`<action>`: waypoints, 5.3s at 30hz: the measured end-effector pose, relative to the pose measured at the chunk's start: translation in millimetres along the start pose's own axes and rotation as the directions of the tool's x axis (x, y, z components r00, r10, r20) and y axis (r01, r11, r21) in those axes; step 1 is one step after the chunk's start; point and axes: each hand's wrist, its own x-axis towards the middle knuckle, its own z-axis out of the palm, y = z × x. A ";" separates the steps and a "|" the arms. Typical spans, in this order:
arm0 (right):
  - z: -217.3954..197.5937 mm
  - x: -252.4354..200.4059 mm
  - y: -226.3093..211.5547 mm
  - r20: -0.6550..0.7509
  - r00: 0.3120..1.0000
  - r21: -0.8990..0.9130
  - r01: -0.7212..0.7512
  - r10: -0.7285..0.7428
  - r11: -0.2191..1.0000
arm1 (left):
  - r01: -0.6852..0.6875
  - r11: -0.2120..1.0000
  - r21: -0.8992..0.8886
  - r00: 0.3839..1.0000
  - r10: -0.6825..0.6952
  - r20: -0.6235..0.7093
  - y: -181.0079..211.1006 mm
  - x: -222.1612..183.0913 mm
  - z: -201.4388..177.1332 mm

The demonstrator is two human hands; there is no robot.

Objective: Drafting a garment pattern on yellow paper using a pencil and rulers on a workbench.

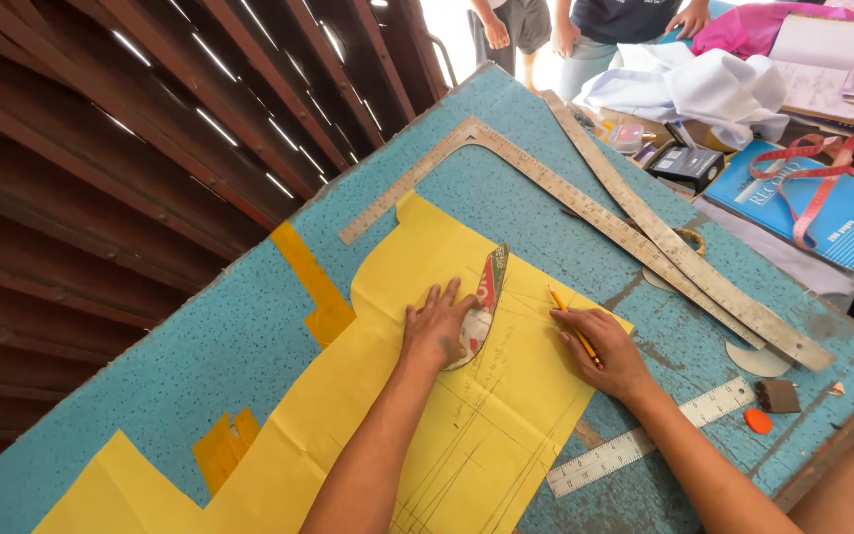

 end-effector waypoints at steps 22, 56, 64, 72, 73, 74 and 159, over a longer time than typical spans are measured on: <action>2.1 -2.7 -1.2 -0.020 0.998 -0.040 0.054 -0.055 0.998 | -0.017 1.000 -0.026 1.000 0.017 -0.003 -4.2 2.8 7.2; 20.3 -19.9 -83.1 0.163 0.967 0.392 -0.245 0.195 0.886 | -0.023 1.000 0.004 1.000 0.023 -0.016 -14.4 -4.6 3.8; 58.5 -11.7 -119.9 0.291 0.955 0.400 -0.169 0.050 0.901 | -0.112 0.993 -0.036 0.985 0.106 -0.140 -32.7 15.3 24.2; 76.6 -2.2 -134.6 0.307 0.951 0.351 -0.081 -0.034 0.933 | -0.126 0.992 0.001 0.981 0.125 -0.148 -35.6 18.1 25.8; 77.9 -1.6 -134.5 0.293 0.955 0.364 -0.060 -0.053 0.930 | -0.129 0.991 0.022 0.979 0.130 -0.155 -34.8 21.7 27.0; 84.0 -4.5 -130.9 0.288 0.956 0.346 -0.056 -0.049 0.937 | -0.147 0.989 0.018 0.975 0.148 -0.164 -39.6 11.9 25.8; 105.8 14.1 -110.9 0.221 0.818 0.158 0.508 -0.532 0.847 | -0.119 0.993 -0.003 0.970 0.116 -0.213 -29.5 27.6 37.8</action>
